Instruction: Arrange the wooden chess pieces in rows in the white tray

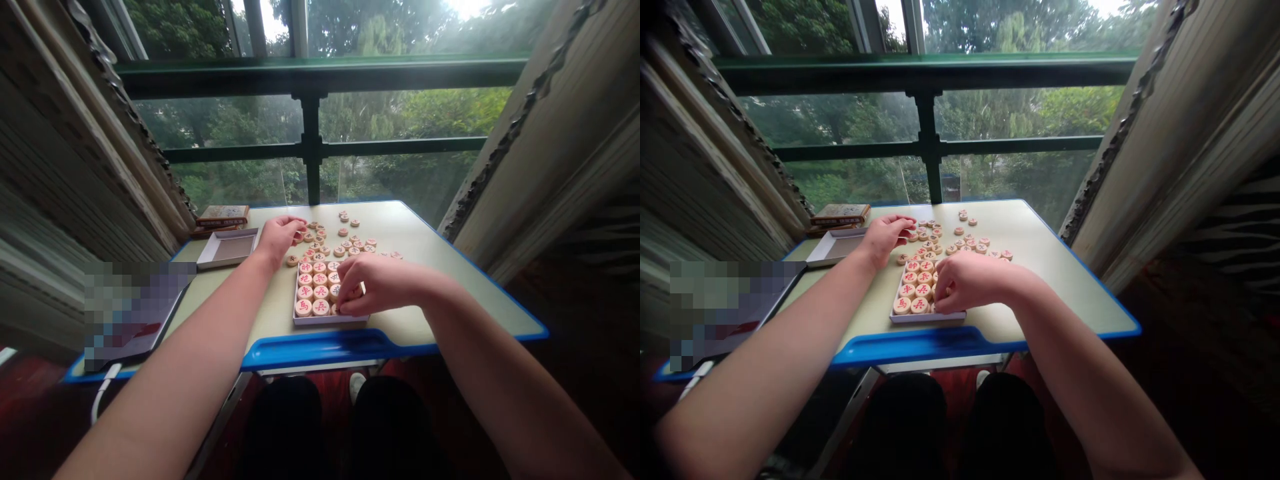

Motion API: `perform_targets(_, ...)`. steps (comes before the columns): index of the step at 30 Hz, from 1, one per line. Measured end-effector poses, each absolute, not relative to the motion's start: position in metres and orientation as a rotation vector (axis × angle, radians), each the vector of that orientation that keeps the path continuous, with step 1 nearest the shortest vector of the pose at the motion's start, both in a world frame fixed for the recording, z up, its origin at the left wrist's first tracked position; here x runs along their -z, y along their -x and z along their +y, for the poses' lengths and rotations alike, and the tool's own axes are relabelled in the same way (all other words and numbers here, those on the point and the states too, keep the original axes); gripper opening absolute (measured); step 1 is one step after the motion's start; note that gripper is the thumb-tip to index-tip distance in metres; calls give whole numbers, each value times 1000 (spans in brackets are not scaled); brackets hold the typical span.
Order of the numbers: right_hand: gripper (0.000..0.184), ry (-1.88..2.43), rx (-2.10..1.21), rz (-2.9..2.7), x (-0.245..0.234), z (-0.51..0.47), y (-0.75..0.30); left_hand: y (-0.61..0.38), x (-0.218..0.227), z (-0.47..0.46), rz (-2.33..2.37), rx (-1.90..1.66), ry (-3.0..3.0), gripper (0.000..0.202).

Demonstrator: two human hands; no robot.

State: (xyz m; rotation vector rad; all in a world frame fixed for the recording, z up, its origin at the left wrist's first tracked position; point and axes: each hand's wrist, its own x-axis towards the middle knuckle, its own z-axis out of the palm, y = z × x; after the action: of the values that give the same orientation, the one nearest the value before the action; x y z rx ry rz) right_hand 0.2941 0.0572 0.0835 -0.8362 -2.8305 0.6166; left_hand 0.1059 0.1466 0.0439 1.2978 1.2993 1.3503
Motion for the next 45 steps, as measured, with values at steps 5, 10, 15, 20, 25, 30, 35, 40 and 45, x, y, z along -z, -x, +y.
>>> perform_targets(5, 19, 866, -701, -2822, -87, 62, -298, -105, -44, 148, 1308, -1364, -1310, 13)
perform_targets(10, 22, 885, -946, -2822, -83, 66, -297, -97, -43, 153, 1409, -1363, -1452, 17)
perform_targets(15, 22, 1011, -1002, -2760, -80, 69, -298, -80, -51, 150, 1797, -870, -2092, 15)
perform_targets(20, 22, 1076, -898, -2650, -81, 71, -297, -72, -65, 135, 1773, -505, -2107, 16)
perform_targets(25, 23, 1135, -772, -2519, -82, 74, -297, -71, -71, 124, 1690, -271, -1925, 24)
perform_targets(30, 21, 1175, -669, -2448, -76, 82, -298, -70, -64, 129, 1682, -405, -1872, 21)
perform_targets(35, 20, 1228, -462, -2423, -66, 90, -297, -72, -55, 137, 1526, -680, -1706, 25)
perform_targets(40, 18, 1131, -273, -2392, -57, 93, -296, -75, -54, 136, 1305, -840, -1551, 39)
perform_targets(45, 26, 1108, -133, -2339, -54, 95, -296, -79, -61, 128, 1065, -775, -1473, 39)
